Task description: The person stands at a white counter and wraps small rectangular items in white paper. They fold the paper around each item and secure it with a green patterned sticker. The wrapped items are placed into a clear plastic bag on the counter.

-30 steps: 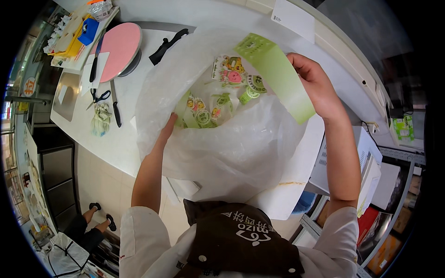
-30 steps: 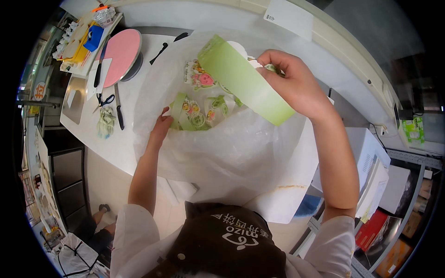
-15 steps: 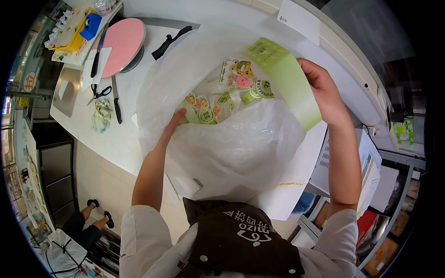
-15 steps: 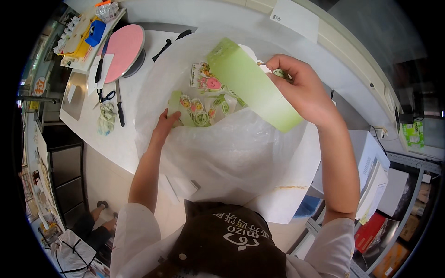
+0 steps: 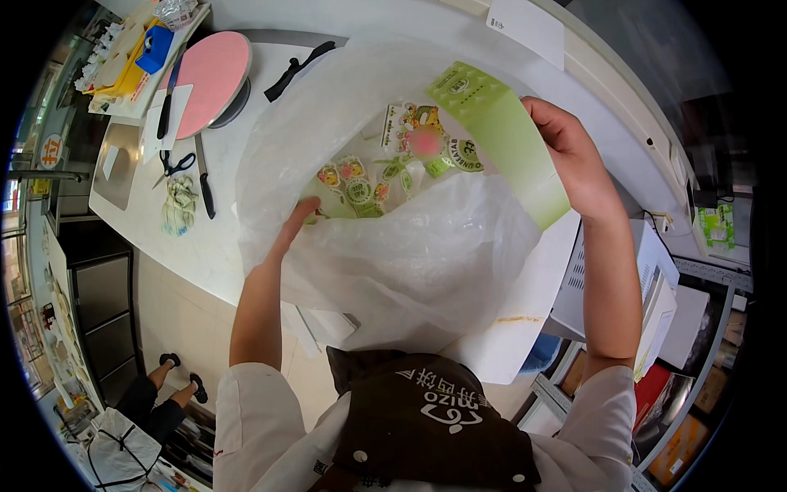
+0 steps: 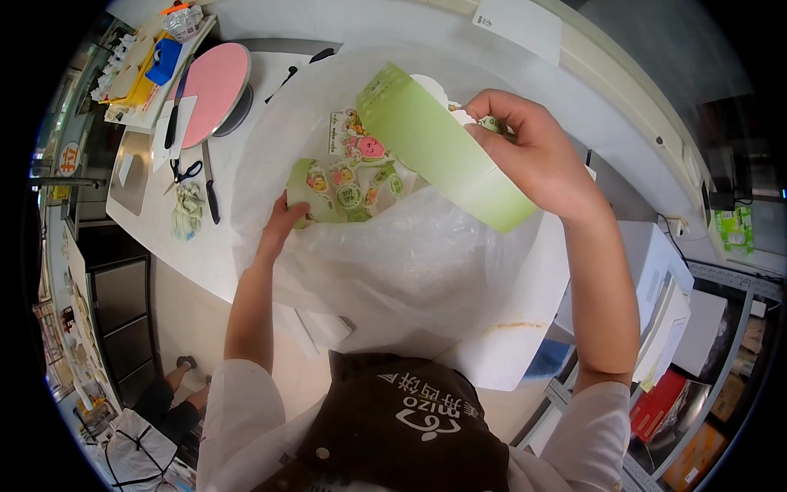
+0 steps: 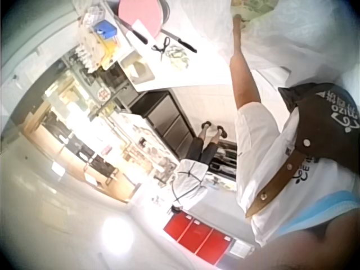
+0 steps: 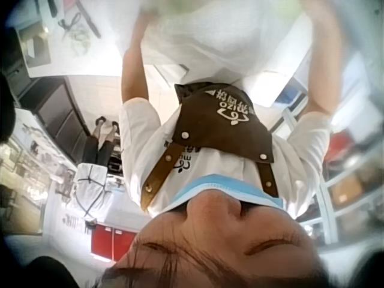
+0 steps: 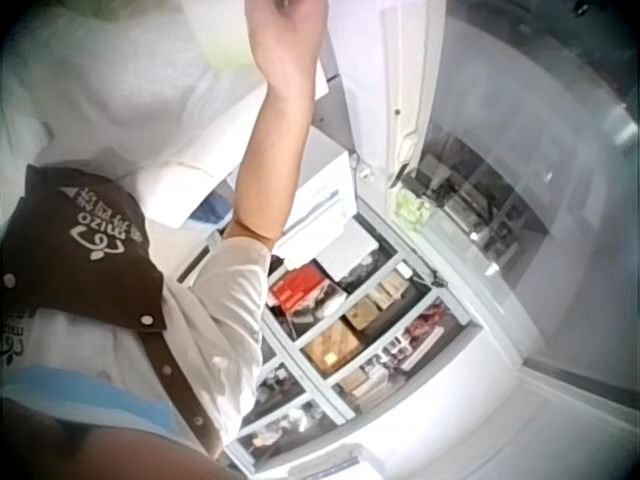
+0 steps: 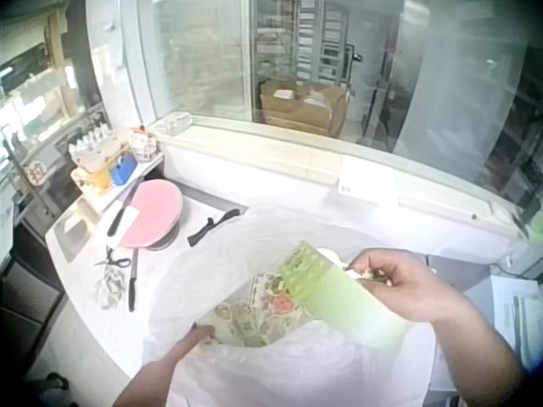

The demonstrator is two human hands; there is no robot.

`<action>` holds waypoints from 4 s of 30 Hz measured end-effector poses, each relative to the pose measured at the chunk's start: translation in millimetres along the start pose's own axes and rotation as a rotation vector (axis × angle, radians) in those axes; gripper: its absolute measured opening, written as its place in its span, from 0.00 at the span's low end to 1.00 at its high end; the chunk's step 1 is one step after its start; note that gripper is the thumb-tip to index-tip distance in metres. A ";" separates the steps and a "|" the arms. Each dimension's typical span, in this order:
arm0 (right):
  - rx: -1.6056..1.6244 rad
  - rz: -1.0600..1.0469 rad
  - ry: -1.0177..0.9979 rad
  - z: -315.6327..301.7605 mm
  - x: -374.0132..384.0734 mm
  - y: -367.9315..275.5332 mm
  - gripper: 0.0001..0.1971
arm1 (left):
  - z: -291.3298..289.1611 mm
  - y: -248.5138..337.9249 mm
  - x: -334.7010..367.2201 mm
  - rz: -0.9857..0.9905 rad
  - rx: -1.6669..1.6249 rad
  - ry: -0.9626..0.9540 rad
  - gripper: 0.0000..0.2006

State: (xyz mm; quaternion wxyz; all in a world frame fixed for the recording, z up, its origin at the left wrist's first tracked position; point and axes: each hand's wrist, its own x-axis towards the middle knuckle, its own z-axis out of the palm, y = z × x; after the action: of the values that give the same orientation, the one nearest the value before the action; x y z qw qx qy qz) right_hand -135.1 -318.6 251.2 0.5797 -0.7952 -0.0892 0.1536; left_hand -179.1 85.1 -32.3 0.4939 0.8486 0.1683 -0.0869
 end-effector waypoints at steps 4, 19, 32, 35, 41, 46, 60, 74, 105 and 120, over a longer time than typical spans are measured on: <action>0.005 0.002 0.011 -0.6 -1.2 1.2 0.08 | -9.5 -2.4 0.9 0.017 0.048 0.041 0.25; 0.104 -0.031 -0.083 -2.9 -11.7 -4.2 0.10 | 2.2 15.1 -5.8 -0.060 -0.067 -0.089 0.29; 0.111 0.057 0.030 -10.5 -20.6 1.7 0.21 | -5.9 16.6 -11.6 0.085 0.230 -0.050 0.22; 0.106 0.039 0.016 -10.3 -19.9 2.4 0.21 | 1.5 12.1 -14.5 0.122 0.227 -0.033 0.29; 0.095 0.061 0.036 -6.6 -21.3 1.5 0.21 | 13.9 48.9 -25.0 -0.063 0.331 -0.045 0.32; 0.089 0.063 0.016 -7.9 -19.7 1.3 0.21 | 17.7 3.5 -5.5 0.025 0.233 -0.089 0.33; 0.037 -0.006 0.160 -21.8 -11.5 27.8 0.09 | 25.8 -11.4 13.4 -0.178 -0.240 -0.108 0.35; 0.130 0.017 0.179 -32.7 -7.9 39.8 0.21 | 45.0 41.5 6.6 -0.176 -0.439 -0.317 0.38; 0.356 0.095 0.154 -20.4 -20.8 31.0 0.15 | 43.0 60.4 42.2 -0.017 -0.138 -0.339 0.29; 0.666 0.056 0.104 -12.2 -124.3 70.0 0.16 | 49.3 218.1 43.8 0.391 -0.010 -0.360 0.31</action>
State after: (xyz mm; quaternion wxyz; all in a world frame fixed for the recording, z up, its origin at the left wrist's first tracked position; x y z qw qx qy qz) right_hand -249.8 -391.1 205.7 0.8070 -0.5711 0.0176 0.1494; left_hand -56.6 -48.3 105.9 0.5273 0.8335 -0.0893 -0.1386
